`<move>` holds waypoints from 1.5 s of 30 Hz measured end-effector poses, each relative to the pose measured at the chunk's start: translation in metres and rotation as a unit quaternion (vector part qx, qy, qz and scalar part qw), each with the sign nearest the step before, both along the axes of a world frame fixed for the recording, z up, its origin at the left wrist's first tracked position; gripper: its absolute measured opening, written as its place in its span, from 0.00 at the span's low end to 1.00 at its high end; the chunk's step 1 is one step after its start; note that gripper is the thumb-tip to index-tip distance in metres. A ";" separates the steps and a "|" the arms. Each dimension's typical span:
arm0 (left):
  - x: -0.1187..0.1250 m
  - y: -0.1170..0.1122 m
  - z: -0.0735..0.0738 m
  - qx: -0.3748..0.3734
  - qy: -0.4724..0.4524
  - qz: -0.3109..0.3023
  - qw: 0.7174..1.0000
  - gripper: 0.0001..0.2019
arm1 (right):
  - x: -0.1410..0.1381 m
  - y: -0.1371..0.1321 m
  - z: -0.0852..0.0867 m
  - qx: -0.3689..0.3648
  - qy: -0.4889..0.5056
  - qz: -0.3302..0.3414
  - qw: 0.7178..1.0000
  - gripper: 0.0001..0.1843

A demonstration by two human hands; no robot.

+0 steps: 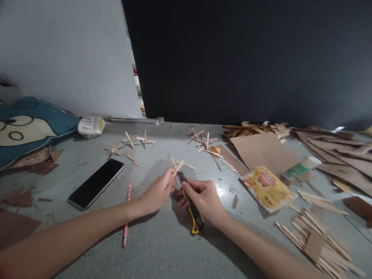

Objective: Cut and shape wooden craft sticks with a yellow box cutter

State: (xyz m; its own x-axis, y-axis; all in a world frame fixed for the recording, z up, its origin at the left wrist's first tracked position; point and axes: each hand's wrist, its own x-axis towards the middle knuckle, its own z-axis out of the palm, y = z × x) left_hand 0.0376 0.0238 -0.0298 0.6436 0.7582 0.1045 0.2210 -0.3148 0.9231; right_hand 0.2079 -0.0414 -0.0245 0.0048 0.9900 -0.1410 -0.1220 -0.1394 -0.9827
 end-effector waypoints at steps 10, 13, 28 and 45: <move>-0.001 -0.003 0.005 0.030 0.065 0.014 0.997 0.12 | -0.002 -0.002 0.007 -0.015 -0.021 0.009 1.000 0.28; 0.000 -0.004 0.005 0.035 0.058 0.012 0.998 0.12 | -0.001 -0.002 0.004 -0.009 -0.020 0.011 1.000 0.28; 0.001 -0.005 0.005 0.029 0.068 0.010 0.997 0.13 | -0.005 -0.003 0.004 -0.007 -0.020 0.003 1.000 0.28; -0.001 -0.005 0.009 0.000 0.039 -0.044 0.998 0.09 | -0.017 -0.013 0.013 -0.007 -0.011 -0.038 0.999 0.30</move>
State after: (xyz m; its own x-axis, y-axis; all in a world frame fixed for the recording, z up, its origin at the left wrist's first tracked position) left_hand 0.0370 0.0185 -0.0206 0.7142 0.6980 0.0516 0.2629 -0.3359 0.9045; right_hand 0.1908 -0.0540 -0.0117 0.0830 0.9845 -0.1547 -0.1113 -0.1451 -0.9831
